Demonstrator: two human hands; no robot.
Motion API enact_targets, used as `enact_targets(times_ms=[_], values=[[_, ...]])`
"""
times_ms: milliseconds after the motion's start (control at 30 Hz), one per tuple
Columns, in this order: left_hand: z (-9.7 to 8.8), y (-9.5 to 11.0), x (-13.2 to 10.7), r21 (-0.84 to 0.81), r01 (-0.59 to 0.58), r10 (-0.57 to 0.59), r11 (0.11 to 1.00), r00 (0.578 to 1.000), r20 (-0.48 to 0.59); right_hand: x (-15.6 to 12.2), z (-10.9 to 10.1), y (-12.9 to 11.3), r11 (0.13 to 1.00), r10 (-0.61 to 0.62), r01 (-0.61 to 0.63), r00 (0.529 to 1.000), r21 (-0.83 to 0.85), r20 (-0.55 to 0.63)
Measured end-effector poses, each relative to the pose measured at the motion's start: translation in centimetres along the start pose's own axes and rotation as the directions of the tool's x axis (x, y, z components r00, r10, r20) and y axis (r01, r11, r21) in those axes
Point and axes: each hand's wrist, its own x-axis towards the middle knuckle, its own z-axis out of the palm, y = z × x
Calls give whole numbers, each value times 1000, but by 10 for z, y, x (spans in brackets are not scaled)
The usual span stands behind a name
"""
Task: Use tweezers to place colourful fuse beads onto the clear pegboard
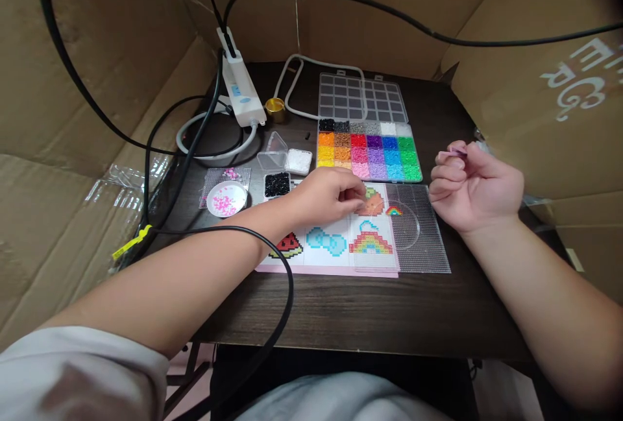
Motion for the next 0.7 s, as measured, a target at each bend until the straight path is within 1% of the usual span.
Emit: enact_targets(times_ms=[100,233,333,400,567,700], values=[[0,0,0,0,-3,3,1000,1000,1,-1,1,1,1000,-6,6,1000,0,-22],[-1,-1,0,1,-5,5,1000,1000,7,-3,3,5,1000,-16,16,1000,-4,1],[-2,0,0,-1,-12,12,1000,1000,17,-5,6,6,998,-38,38,999,-54,-9],[-2,0,0,-2,-13,13,1000,1000,20,-5,8,6,994,-30,29,1000,-105,-8],[-1,0,-1,-7,-1,1,1000,1000,15,-6,8,4,974,-10,23,998,-224,59],[-1,1,-1,-13,5,-4,1000,1000,20,-7,7,6,961,10,21,994,-275,109]])
